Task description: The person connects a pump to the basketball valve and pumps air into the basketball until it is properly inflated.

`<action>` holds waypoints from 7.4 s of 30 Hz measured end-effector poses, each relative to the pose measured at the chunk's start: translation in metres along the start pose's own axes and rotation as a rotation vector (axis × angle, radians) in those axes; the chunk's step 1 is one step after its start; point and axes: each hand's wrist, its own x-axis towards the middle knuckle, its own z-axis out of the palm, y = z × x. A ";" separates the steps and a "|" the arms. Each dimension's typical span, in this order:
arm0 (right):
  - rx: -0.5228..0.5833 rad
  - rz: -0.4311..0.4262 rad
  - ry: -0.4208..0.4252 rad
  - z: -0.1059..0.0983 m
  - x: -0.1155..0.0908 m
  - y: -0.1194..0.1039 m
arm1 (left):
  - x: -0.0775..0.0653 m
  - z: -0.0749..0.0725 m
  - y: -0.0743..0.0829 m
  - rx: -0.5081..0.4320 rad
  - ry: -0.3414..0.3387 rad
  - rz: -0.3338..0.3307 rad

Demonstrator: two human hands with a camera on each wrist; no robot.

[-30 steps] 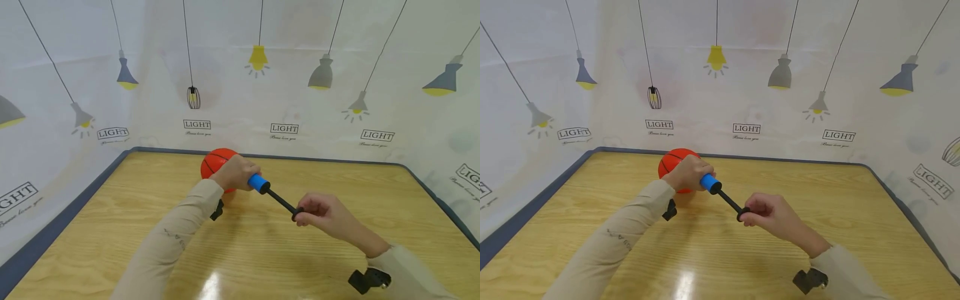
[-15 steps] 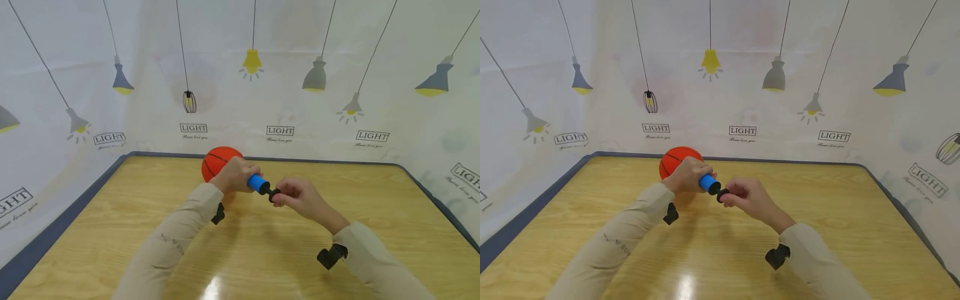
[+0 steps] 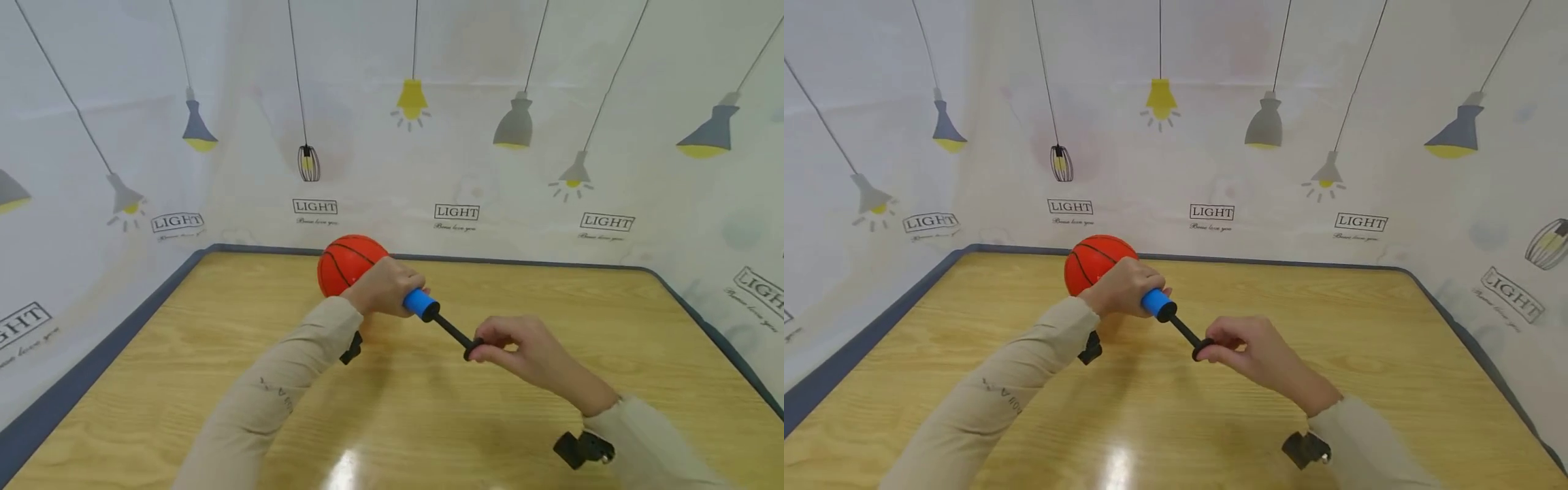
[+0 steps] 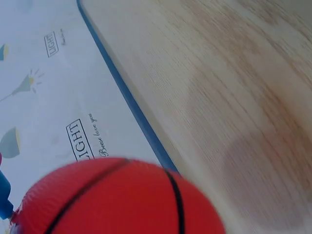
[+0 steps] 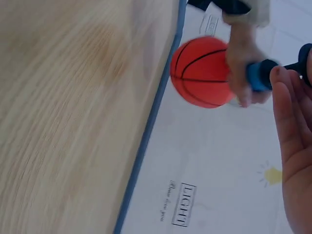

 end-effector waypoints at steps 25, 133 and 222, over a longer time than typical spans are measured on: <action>0.264 0.103 0.046 0.024 0.018 0.022 | -0.007 0.004 -0.002 -0.046 0.035 -0.023; 0.180 0.063 -0.063 0.004 -0.002 0.000 | -0.019 -0.008 -0.005 -0.026 -0.102 -0.083; 0.354 0.455 -0.114 0.018 0.029 0.008 | -0.015 -0.013 0.008 -0.003 -0.098 -0.010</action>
